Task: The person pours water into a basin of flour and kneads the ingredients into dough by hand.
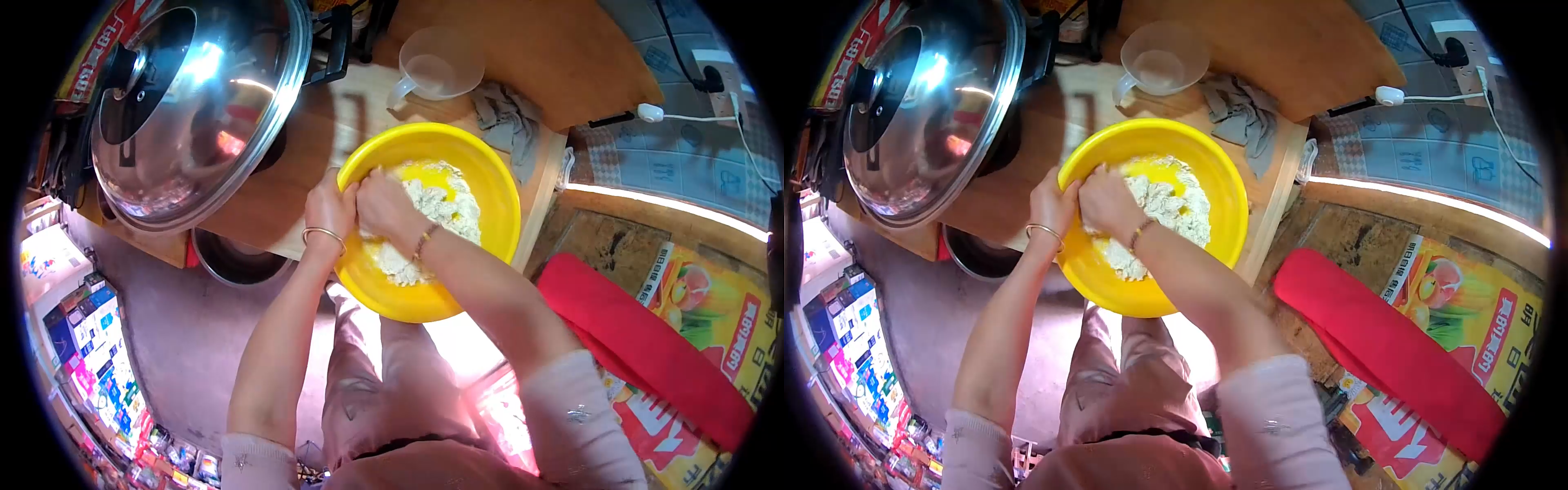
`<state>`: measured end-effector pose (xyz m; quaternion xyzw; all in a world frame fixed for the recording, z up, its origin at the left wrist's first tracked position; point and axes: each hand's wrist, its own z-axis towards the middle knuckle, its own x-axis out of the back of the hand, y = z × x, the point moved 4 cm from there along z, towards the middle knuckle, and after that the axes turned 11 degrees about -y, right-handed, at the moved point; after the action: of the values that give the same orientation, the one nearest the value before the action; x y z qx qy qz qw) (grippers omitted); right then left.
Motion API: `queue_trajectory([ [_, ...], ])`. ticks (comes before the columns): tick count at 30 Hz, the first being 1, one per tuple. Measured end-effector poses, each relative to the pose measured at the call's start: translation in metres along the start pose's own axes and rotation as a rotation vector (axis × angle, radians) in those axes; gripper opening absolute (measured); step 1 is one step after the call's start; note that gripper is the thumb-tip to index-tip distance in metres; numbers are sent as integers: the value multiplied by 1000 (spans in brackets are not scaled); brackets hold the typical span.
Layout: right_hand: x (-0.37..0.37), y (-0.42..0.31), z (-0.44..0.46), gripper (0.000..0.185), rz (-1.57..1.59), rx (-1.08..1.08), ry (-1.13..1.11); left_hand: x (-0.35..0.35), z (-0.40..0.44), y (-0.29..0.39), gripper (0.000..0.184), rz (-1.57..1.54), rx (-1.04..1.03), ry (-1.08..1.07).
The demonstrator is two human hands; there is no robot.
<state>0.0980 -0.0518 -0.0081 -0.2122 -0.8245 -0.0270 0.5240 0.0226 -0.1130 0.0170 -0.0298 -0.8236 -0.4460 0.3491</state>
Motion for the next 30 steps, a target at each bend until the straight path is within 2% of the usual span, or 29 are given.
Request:
queue_trajectory([
  [1,1,4,3,20,-5,1,0,0,-2,0,21,-6,-5,9],
  [3,1,19,2,19,-50,-157,-178,1,2,-1,22,-12,-19,12],
  [4,-8,20,-11,19,-47,-157,-201,1,-2,-4,21,-23,-5,5],
  [6,-1,47,-38,29,-18,-514,222,1,0,2,20,-39,-19,2],
  [7,3,51,-50,29,-20,-515,225,0,0,2,21,-46,-28,19],
  [9,-11,59,-80,38,507,-704,57,0,-4,-1,21,-58,-9,52],
  [10,-25,54,-87,38,504,-691,50,0,-4,0,21,-59,3,60],
  [12,-44,49,-97,33,452,-573,499,-1,-5,-1,22,-116,-40,75],
  [13,-42,57,-86,33,457,-573,497,3,-5,2,20,-93,-80,64],
  [15,-37,64,-65,29,294,-384,368,7,0,8,19,-127,-57,17],
  [16,-31,62,-57,28,249,-368,351,6,-3,8,18,-161,-31,-23],
  [18,-28,66,-41,26,260,-370,192,5,-6,6,18,-107,18,-66],
  [19,-26,70,-34,26,271,-356,41,6,-2,7,18,-54,37,-91],
  [22,-17,76,-19,28,203,-239,7,7,0,11,14,-77,-88,-51],
  [23,-17,79,-15,29,192,-181,2,7,0,10,14,-150,-73,-83],
  [26,-22,83,-5,32,211,-117,-82,5,1,7,14,-86,-91,-65],
  [27,-15,84,-4,31,185,4,26,4,6,5,14,-80,-91,-58],
  [30,-24,87,-8,32,271,38,124,5,3,2,16,-116,-57,-57],
])
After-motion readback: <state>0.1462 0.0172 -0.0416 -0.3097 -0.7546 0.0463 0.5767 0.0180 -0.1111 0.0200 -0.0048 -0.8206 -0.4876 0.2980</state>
